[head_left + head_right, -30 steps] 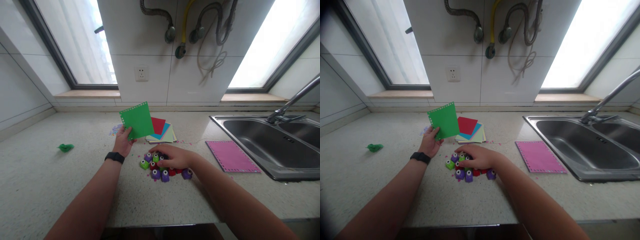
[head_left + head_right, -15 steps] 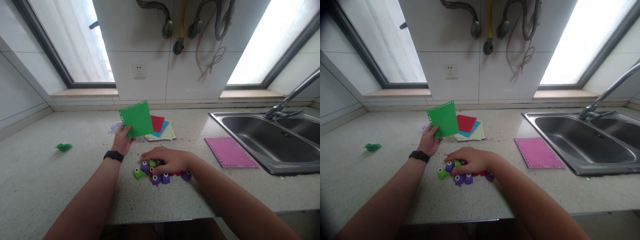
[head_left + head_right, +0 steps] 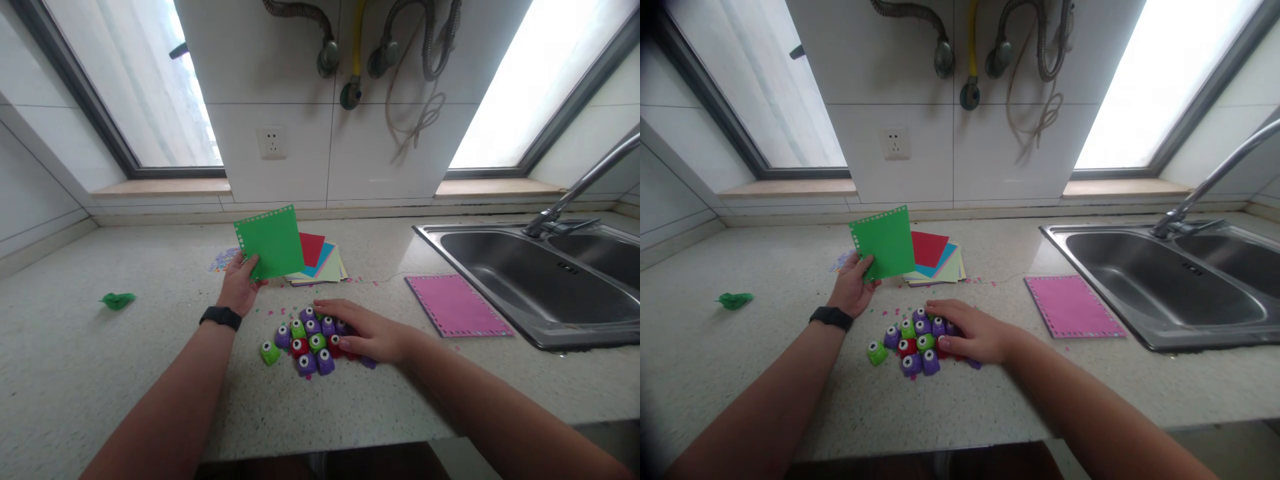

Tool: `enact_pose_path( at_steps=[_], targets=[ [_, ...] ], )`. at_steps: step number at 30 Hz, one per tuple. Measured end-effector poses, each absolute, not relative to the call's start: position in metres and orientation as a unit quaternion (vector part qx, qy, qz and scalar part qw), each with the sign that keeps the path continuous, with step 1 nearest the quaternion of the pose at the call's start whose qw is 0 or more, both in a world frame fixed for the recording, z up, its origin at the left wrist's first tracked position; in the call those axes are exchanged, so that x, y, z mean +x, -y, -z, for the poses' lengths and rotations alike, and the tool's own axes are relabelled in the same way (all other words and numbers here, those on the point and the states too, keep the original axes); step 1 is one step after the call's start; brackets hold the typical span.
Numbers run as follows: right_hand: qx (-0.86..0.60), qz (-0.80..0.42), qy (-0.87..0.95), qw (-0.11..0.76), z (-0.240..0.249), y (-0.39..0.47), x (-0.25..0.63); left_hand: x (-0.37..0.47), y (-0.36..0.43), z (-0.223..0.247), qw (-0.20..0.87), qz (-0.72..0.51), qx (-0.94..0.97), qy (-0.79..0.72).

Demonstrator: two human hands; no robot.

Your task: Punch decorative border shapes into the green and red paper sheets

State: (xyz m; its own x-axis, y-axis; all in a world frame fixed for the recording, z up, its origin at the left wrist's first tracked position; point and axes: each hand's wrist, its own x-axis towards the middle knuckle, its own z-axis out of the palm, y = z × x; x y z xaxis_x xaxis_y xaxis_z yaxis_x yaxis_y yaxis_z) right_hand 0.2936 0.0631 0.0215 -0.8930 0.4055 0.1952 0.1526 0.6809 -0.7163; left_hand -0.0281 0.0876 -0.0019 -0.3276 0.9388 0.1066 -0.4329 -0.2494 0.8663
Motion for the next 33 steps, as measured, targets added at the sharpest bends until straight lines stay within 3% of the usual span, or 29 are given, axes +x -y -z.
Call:
enact_pose_path(
  at_steps=[11,16,25,33],
  targets=[
    [-0.145,-0.409,0.885,0.171,-0.027,-0.059,0.280,-0.022,-0.085,0.000,0.476,-0.704,0.354,-0.391],
    [-0.254,-0.402,0.841,0.259,-0.016,-0.082,0.281,-0.012,-0.081,-0.001,0.480,-0.682,0.378,-0.402],
    [-0.310,-0.398,0.773,0.385,-0.005,-0.103,0.270,0.008,-0.076,-0.001,0.511,-0.661,0.389,-0.388],
    [-0.379,-0.446,0.706,0.398,-0.001,-0.119,0.250,0.011,-0.063,0.002,0.538,-0.654,0.368,-0.385]
  ],
)
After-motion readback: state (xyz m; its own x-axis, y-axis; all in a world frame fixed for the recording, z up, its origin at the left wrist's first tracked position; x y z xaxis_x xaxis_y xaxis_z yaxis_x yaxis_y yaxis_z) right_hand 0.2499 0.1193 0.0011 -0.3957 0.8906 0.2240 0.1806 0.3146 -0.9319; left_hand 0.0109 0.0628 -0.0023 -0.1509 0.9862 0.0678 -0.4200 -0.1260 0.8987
